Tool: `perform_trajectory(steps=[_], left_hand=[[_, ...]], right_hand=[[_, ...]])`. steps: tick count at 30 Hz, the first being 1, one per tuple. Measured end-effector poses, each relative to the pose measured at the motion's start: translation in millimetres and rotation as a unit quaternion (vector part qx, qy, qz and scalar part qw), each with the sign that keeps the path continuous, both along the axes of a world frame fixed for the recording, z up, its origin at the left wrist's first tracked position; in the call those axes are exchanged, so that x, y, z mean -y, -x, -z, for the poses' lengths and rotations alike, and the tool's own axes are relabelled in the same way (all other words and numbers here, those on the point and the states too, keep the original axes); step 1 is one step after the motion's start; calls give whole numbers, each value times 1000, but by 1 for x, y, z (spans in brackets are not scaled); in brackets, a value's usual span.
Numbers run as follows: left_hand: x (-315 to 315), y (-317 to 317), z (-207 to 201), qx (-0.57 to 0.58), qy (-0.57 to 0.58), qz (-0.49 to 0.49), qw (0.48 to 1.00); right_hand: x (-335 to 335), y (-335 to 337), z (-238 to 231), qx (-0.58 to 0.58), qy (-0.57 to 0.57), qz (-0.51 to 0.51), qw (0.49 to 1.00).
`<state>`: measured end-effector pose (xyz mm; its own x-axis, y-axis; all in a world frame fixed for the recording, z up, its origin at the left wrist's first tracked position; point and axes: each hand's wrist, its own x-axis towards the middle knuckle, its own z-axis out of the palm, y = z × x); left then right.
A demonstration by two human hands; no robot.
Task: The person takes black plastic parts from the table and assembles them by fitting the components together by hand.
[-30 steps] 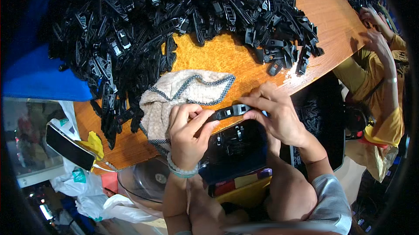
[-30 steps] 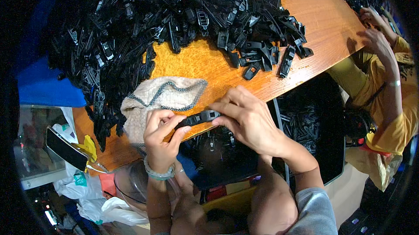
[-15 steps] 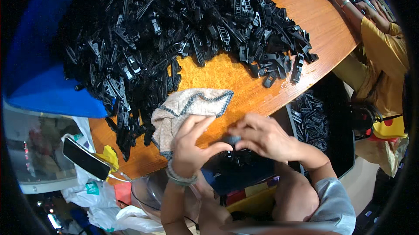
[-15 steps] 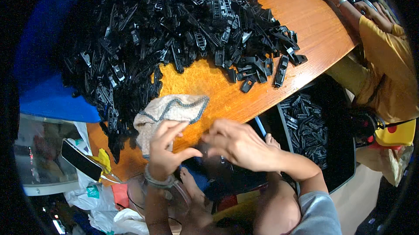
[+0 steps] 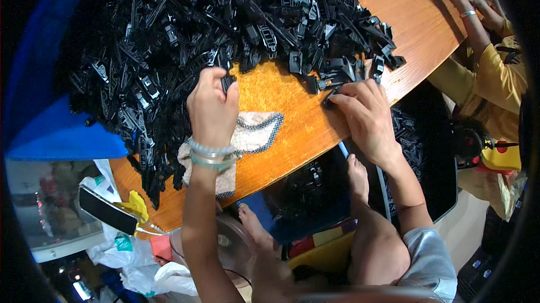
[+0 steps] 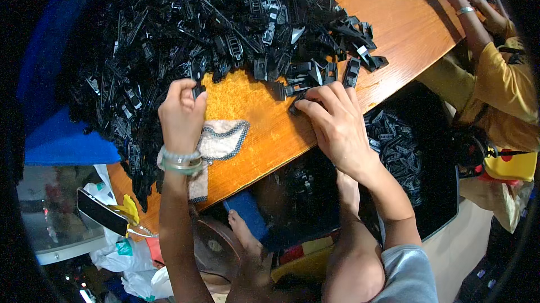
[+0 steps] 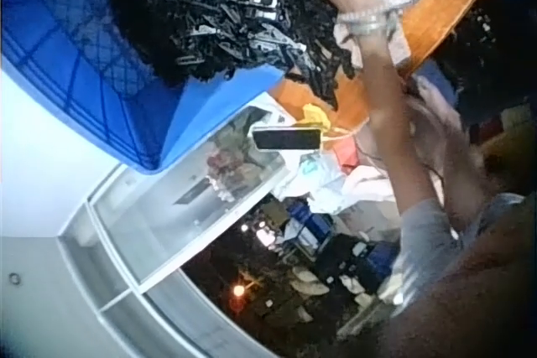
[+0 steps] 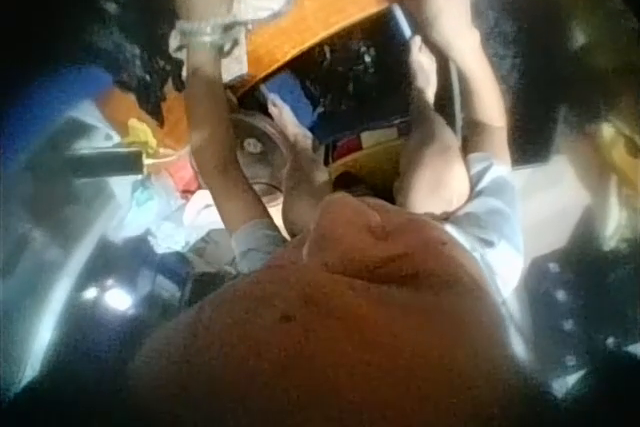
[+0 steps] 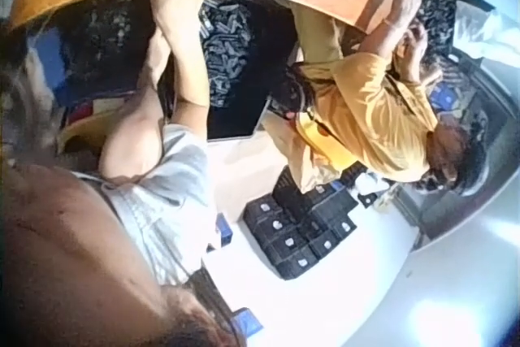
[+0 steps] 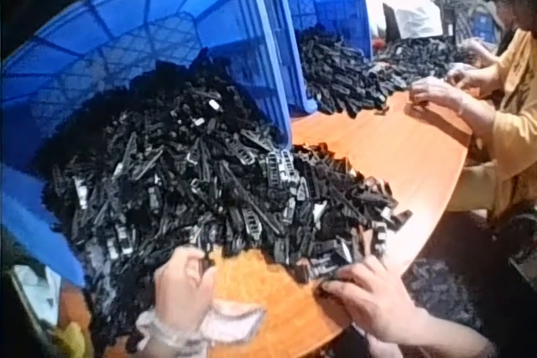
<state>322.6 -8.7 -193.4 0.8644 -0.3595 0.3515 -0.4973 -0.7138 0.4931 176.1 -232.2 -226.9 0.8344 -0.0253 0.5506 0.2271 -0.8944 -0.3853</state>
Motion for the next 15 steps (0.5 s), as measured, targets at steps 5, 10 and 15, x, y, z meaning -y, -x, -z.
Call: perform_trajectory(steps=[5, 10, 15], left_hand=[[-14, 70, -2, -275, 280, -29, 919], [-17, 122, 18, -37, 54, 26, 998], [-22, 124, 11, -85, -19, 0, 996]], right_hand=[[-3, 3, 3, 38, -43, -10, 998], [-31, -1, 3, 52, -219, -139, 965], [-45, -3, -1, -26, -292, -147, 945]])
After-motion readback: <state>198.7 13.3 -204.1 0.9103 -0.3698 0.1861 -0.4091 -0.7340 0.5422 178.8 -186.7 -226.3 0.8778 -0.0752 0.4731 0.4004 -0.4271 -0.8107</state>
